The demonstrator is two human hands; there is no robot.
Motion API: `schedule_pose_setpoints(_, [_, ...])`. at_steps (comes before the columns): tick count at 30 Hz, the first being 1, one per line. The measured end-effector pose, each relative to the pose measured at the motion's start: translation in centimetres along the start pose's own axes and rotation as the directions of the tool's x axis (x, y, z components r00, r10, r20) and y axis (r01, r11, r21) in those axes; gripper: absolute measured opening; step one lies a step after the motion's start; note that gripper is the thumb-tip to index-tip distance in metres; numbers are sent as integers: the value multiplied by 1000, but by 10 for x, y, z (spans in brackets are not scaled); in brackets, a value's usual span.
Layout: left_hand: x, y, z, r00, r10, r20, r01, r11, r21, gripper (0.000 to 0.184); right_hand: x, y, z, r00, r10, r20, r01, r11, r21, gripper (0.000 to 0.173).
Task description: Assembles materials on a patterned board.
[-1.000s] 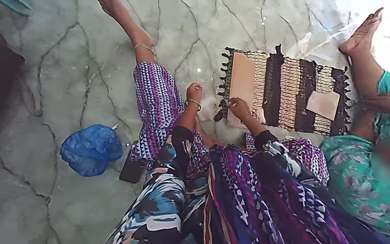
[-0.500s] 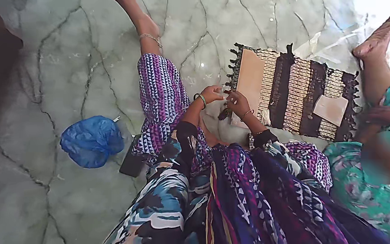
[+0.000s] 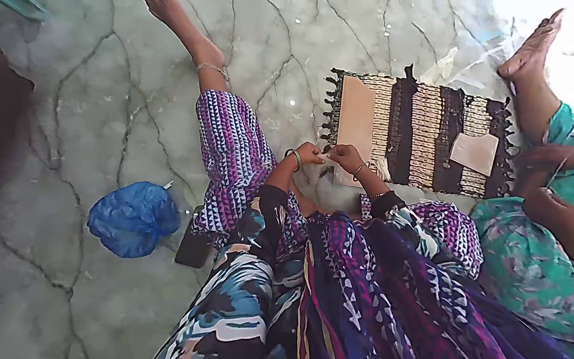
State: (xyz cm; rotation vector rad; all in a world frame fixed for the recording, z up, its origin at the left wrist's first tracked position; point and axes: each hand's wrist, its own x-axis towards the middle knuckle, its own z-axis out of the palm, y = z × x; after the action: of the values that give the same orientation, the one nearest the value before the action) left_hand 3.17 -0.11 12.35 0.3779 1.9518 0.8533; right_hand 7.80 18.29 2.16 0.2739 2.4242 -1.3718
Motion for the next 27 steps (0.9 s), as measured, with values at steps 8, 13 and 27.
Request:
schedule_pose_setpoints(8, [83, -82, -1, 969, 105, -222, -67, 983, 171, 32, -10, 24, -40, 966, 223, -128, -190, 955, 227, 11])
schedule_pose_setpoints(13, [73, -48, -12, 909, -162, -385, 169, 985, -16, 72, -25, 21, -60, 954, 301, -14, -282, 910, 305, 12])
schedule_pose_setpoints(27, [45, -14, 57, 978, 117, -175, -174, 915, -364, 21, -34, 26, -50, 966, 251, 62, -250, 845, 473, 14])
